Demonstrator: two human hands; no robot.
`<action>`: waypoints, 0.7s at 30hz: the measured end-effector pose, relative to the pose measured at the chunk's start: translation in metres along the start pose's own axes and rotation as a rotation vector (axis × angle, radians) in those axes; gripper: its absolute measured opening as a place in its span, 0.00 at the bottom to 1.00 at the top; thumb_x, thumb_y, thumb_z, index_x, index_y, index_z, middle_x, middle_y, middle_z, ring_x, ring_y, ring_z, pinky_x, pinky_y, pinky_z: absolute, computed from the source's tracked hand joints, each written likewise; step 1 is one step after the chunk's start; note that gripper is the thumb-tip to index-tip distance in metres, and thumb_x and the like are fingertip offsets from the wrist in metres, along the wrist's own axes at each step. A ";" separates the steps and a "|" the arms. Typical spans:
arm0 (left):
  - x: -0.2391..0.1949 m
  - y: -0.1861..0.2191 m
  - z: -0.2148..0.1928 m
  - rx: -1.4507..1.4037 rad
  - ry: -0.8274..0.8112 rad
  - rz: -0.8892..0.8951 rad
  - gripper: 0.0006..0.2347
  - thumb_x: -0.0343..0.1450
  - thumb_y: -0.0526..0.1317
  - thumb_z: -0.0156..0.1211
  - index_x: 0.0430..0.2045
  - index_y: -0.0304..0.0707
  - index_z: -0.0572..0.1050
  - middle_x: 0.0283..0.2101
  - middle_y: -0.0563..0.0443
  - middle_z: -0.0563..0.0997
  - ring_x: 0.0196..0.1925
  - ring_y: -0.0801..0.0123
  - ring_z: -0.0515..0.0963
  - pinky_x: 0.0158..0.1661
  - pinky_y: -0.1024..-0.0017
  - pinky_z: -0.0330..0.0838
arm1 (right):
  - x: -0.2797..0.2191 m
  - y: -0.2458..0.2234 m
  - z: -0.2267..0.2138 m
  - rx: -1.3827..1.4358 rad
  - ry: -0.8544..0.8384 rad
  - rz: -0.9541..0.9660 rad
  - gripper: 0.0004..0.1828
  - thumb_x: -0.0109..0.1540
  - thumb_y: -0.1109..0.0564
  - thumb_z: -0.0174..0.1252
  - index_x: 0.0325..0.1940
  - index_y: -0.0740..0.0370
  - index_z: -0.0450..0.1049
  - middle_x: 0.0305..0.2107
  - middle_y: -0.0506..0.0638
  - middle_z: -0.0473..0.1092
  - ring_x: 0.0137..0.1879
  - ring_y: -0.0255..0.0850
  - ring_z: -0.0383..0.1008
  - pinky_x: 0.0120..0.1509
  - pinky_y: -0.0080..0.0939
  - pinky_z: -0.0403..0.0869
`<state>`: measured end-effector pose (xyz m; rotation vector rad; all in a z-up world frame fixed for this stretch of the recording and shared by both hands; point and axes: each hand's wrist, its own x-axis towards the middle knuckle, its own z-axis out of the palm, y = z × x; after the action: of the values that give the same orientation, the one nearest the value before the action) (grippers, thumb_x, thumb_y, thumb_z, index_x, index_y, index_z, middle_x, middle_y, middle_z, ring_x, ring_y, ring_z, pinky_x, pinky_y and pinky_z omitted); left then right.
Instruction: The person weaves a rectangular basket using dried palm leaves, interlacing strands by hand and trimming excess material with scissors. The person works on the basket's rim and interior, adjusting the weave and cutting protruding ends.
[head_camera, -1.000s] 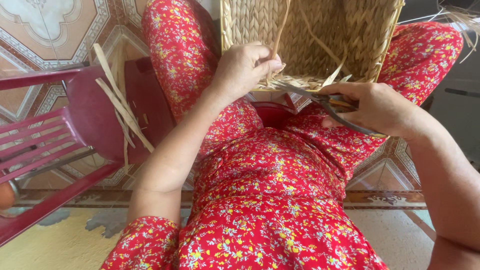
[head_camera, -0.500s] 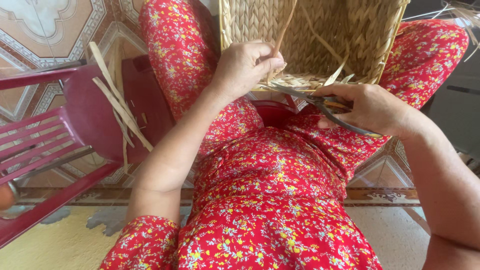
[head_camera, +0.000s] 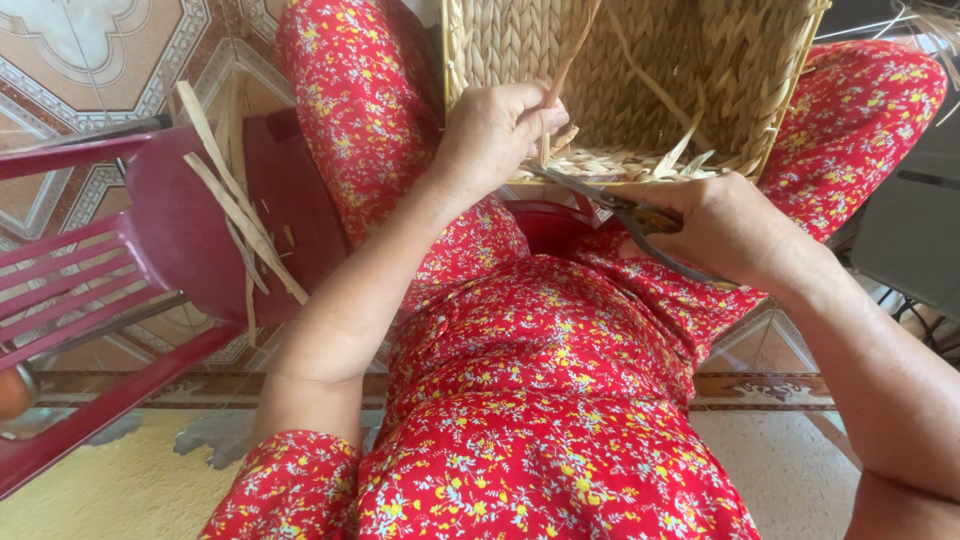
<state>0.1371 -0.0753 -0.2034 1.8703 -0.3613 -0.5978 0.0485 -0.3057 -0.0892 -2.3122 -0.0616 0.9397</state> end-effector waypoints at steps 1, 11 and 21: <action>0.000 -0.002 0.001 -0.006 0.002 -0.013 0.06 0.72 0.39 0.66 0.37 0.36 0.83 0.28 0.50 0.86 0.27 0.75 0.87 0.27 0.78 0.84 | -0.001 0.000 0.001 -0.012 -0.017 0.032 0.31 0.54 0.45 0.69 0.62 0.39 0.75 0.30 0.60 0.78 0.27 0.47 0.77 0.39 0.48 0.77; -0.001 0.001 -0.004 -0.015 -0.031 0.059 0.05 0.72 0.39 0.67 0.36 0.38 0.84 0.29 0.52 0.87 0.28 0.77 0.87 0.28 0.77 0.82 | 0.005 -0.015 -0.008 -0.069 -0.054 0.101 0.37 0.50 0.39 0.68 0.64 0.37 0.72 0.29 0.56 0.79 0.32 0.51 0.80 0.38 0.52 0.76; 0.002 0.005 0.001 -0.054 0.007 -0.058 0.05 0.72 0.36 0.64 0.37 0.35 0.83 0.29 0.52 0.86 0.23 0.82 0.84 0.24 0.82 0.81 | 0.009 -0.002 0.006 -0.065 -0.104 0.174 0.36 0.52 0.36 0.68 0.65 0.34 0.73 0.27 0.60 0.78 0.29 0.49 0.79 0.39 0.49 0.76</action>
<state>0.1382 -0.0792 -0.1995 1.8357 -0.2843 -0.6342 0.0516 -0.2988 -0.0967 -2.3556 0.0680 1.1613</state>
